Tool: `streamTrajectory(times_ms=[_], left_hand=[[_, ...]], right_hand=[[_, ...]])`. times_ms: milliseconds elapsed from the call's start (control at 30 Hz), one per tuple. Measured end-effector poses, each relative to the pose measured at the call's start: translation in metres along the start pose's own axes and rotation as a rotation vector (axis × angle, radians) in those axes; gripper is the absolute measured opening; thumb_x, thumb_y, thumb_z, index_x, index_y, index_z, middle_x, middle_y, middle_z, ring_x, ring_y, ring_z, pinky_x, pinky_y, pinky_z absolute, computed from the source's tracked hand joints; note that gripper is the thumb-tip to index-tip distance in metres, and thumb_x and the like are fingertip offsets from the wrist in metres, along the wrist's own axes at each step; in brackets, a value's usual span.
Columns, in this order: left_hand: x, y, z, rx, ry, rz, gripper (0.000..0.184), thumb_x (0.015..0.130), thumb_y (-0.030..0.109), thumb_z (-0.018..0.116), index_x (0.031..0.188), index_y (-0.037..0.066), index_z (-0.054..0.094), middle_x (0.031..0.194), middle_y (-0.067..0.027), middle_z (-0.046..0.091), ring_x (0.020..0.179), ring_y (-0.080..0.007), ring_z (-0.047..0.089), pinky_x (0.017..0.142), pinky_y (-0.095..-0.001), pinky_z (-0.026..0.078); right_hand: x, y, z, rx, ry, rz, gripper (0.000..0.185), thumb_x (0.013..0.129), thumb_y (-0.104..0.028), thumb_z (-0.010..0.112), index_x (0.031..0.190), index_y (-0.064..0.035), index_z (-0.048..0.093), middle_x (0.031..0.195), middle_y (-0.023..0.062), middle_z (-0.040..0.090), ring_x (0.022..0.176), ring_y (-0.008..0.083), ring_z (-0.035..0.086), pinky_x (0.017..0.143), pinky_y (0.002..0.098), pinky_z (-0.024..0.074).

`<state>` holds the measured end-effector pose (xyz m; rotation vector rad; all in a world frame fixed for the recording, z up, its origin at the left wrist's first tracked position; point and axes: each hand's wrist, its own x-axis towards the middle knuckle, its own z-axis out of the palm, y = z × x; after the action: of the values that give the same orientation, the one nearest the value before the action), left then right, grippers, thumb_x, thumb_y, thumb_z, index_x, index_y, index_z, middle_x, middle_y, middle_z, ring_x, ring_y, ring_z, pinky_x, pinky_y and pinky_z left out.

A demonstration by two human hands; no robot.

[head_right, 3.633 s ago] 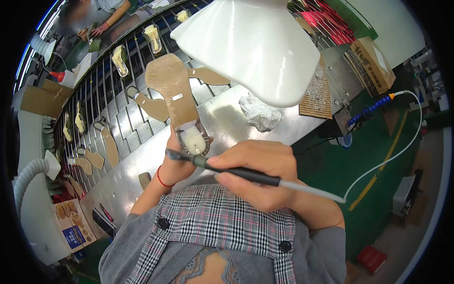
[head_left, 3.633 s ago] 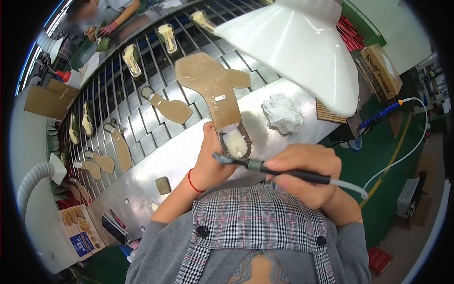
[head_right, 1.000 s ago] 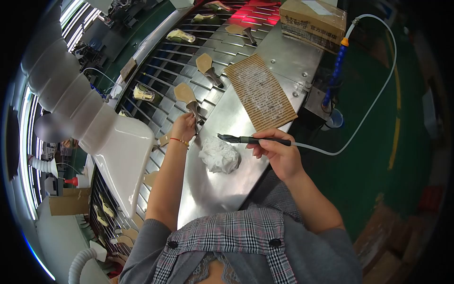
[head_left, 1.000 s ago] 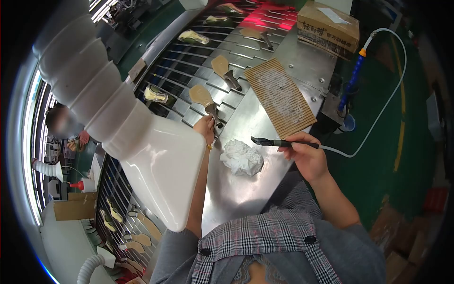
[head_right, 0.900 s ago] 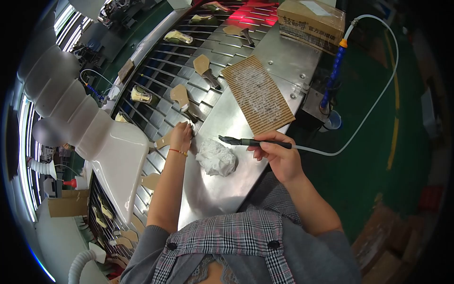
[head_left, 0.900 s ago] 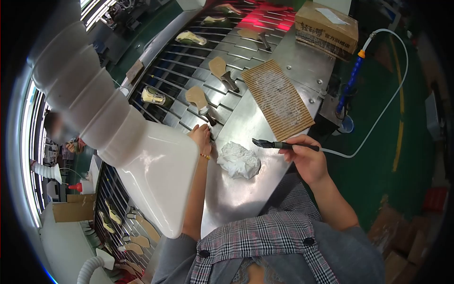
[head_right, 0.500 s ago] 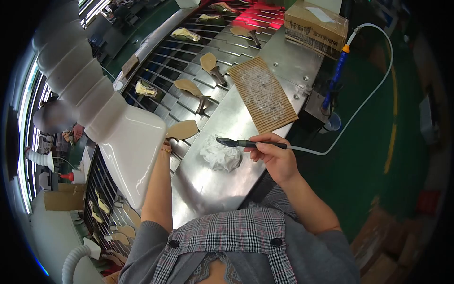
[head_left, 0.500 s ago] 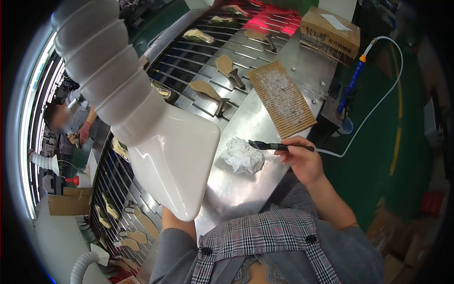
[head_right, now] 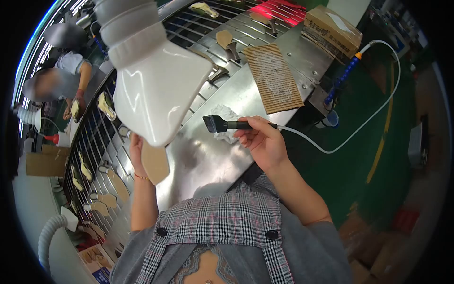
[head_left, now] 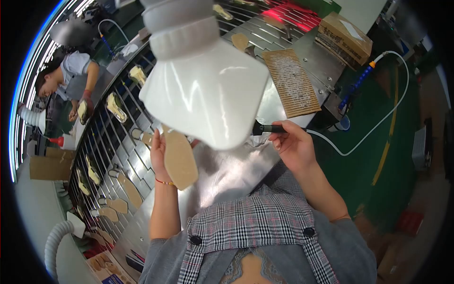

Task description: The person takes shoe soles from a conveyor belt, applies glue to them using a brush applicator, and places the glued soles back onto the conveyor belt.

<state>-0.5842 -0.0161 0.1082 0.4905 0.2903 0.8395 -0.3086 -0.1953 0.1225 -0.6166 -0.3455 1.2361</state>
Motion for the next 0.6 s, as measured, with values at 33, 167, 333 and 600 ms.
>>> streamTrajectory(times_ms=[33, 167, 333, 600], left_hand=[[-0.021, -0.016, 0.017, -0.125, 0.032, -0.090, 0.061, 0.102, 0.048, 0.022, 0.143, 0.006, 0.039, 0.142, -0.0119, 0.048, 0.122, -0.0326, 0.053, 0.106, -0.0664, 0.032], [-0.068, -0.059, 0.030, -0.453, -0.081, -0.194, 0.058, 0.103, 0.047, 0.018, 0.153, 0.017, 0.023, 0.156, -0.0008, 0.025, 0.110, -0.0324, 0.057, 0.097, -0.0596, 0.043], [-0.065, -0.046, 0.039, -0.312, -0.203, -0.128, 0.057, 0.104, 0.045, 0.025, 0.152, 0.015, 0.024, 0.119, -0.0028, 0.061, 0.082, -0.0226, 0.061, 0.073, -0.0304, 0.053], [-0.056, -0.038, 0.069, 0.044, -0.089, 0.251, 0.060, 0.103, 0.048, 0.029, 0.150, 0.010, 0.027, 0.124, -0.0054, 0.051, 0.088, -0.0114, 0.052, 0.070, -0.0213, 0.048]], right_hand=[[0.000, 0.005, 0.006, 0.015, -0.006, 0.048, 0.025, 0.093, -0.016, 0.053, 0.103, 0.0043, 0.065, 0.082, 0.0188, 0.070, 0.067, 0.0195, 0.064, 0.065, 0.0285, 0.0494], [-0.003, 0.020, 0.031, 0.006, -0.069, 0.244, 0.025, 0.093, -0.016, 0.053, 0.101, 0.0048, 0.065, 0.079, 0.0192, 0.069, 0.062, 0.0200, 0.064, 0.060, 0.0280, 0.0504], [-0.011, 0.026, 0.089, -0.408, -0.197, 0.119, 0.019, 0.092, -0.009, 0.057, 0.101, 0.0055, 0.064, 0.083, 0.0180, 0.070, 0.064, 0.0182, 0.066, 0.061, 0.0268, 0.0526], [-0.030, 0.055, 0.138, -1.288, -0.727, -1.085, 0.035, 0.071, 0.001, 0.073, 0.105, 0.0009, 0.063, 0.086, 0.0163, 0.068, 0.068, 0.0252, 0.067, 0.058, 0.0313, 0.0540]])
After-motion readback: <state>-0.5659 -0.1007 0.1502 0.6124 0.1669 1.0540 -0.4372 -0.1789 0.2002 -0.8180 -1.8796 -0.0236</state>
